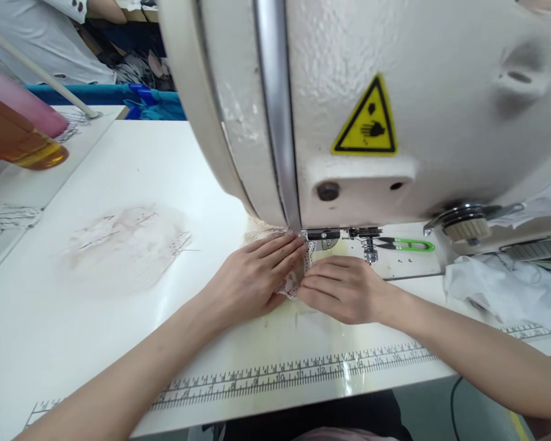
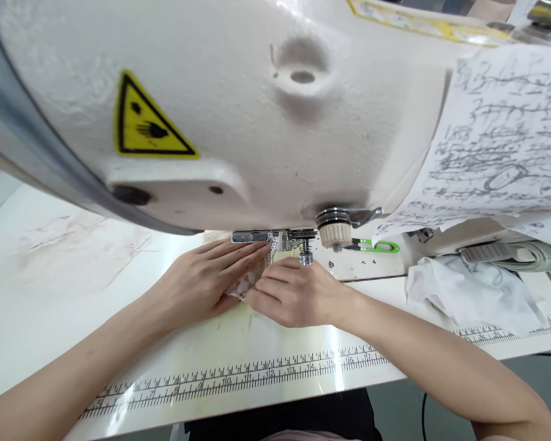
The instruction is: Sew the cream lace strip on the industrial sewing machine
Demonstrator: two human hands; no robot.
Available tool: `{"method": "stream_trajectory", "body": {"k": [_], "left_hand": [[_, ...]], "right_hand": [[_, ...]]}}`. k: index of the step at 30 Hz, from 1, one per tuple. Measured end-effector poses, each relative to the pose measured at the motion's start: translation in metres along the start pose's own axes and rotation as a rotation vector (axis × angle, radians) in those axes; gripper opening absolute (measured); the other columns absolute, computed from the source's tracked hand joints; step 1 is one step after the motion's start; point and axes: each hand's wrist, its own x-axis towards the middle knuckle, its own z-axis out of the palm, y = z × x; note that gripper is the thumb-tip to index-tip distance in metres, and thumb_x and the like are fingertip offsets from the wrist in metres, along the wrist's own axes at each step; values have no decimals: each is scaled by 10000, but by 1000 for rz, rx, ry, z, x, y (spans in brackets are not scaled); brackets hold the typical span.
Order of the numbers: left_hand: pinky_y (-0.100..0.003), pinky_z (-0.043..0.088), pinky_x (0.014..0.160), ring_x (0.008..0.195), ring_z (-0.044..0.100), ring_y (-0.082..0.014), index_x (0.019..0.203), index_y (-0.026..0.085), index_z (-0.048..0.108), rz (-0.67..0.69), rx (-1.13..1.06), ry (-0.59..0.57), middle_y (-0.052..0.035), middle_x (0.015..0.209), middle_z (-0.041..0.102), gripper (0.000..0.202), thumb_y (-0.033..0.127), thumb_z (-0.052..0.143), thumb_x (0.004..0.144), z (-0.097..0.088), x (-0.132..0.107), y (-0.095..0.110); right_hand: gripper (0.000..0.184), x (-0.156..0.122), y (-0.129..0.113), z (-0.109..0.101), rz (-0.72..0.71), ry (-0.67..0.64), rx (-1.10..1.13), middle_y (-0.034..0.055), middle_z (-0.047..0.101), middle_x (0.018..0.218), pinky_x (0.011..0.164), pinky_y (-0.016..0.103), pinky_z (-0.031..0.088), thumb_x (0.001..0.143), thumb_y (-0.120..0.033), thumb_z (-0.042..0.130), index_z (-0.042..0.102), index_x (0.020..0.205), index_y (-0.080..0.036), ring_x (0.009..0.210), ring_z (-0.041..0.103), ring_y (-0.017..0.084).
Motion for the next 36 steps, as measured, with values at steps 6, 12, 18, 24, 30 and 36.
{"method": "stream_trajectory", "body": {"k": [6,12,18,24,30,36], "left_hand": [[-410,490,1012,1195,555,-257,1254,66,565,3,1,1,-123,1292,573,444,236,429,867,-1,1,-1],[-428,499,995,1184,560,-283,1247,43,564,-10,23,0,-139,1306,560,467,209,469,821,0,1,-1],[-431,492,995,1191,553,-284,1260,48,552,-28,47,-20,-137,1294,572,481,226,463,822,2,1,2],[-427,510,960,1138,588,-292,1226,24,573,-42,99,5,-155,1236,611,462,294,423,882,3,4,5],[-433,513,938,1122,593,-300,1244,16,556,-77,91,-5,-166,1200,633,482,292,438,866,3,6,9],[-423,513,927,1118,593,-291,1240,40,564,-95,112,-1,-155,1195,639,474,298,462,855,3,7,11]], "right_hand": [[145,2,0,1,13,6,-13,-50,683,705,714,226,533,862,-110,582,641,748,-178,679,601,90],[167,3,0,3,40,6,-23,-46,690,719,750,239,542,861,-90,566,640,740,-178,707,605,95],[195,-3,0,4,90,-55,-31,-33,681,734,754,252,526,871,-52,517,645,797,-179,785,615,113],[194,-10,2,3,148,-118,-11,-17,663,766,730,254,498,863,-32,511,635,847,-180,838,609,128],[197,-13,8,2,149,-157,-11,-27,640,774,745,257,482,858,-24,514,619,850,-191,843,588,122],[237,-12,11,-1,183,-159,-34,-32,625,775,725,240,452,859,5,472,600,848,-194,829,566,107]]}}
